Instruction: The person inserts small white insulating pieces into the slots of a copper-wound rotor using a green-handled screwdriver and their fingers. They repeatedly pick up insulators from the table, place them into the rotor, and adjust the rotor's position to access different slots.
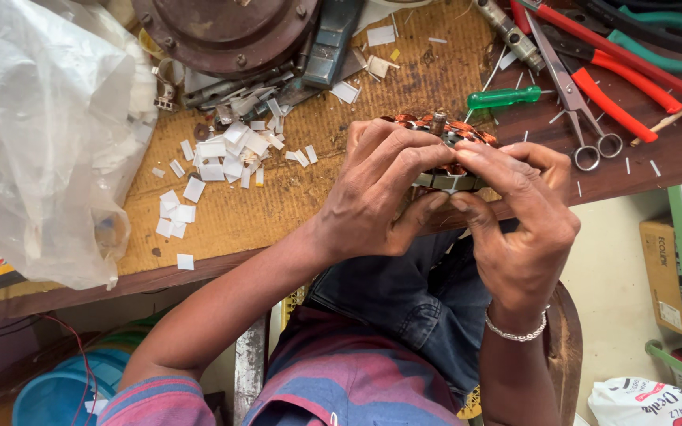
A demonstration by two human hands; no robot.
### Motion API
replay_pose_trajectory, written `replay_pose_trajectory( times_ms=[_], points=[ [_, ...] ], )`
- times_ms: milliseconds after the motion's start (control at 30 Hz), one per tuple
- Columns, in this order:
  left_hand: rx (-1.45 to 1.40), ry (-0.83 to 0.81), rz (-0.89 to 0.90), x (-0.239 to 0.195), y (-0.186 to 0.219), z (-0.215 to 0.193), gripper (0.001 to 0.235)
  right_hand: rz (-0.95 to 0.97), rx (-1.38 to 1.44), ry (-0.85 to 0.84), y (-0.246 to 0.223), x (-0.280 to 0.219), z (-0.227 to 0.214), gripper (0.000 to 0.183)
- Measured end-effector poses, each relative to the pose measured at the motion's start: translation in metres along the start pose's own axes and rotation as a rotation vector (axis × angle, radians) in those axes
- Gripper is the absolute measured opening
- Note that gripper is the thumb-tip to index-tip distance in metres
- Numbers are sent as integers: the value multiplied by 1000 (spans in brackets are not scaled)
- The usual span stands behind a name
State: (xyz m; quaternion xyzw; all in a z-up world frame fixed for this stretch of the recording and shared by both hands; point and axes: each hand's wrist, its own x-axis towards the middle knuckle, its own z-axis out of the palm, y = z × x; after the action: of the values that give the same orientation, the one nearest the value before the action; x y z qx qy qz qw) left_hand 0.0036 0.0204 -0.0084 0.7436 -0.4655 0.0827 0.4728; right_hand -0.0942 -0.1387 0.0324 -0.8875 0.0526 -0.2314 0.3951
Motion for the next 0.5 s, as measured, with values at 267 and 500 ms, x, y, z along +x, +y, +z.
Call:
replay_pose_trajectory(
  times_ms=[267, 500],
  points=[
    [92, 64, 81, -1, -3, 12, 46, 82, 83, 81, 2, -11, 6, 34],
    [140, 51, 77, -6, -4, 15, 40, -2, 4, 89, 8, -19, 11, 28]
  ],
)
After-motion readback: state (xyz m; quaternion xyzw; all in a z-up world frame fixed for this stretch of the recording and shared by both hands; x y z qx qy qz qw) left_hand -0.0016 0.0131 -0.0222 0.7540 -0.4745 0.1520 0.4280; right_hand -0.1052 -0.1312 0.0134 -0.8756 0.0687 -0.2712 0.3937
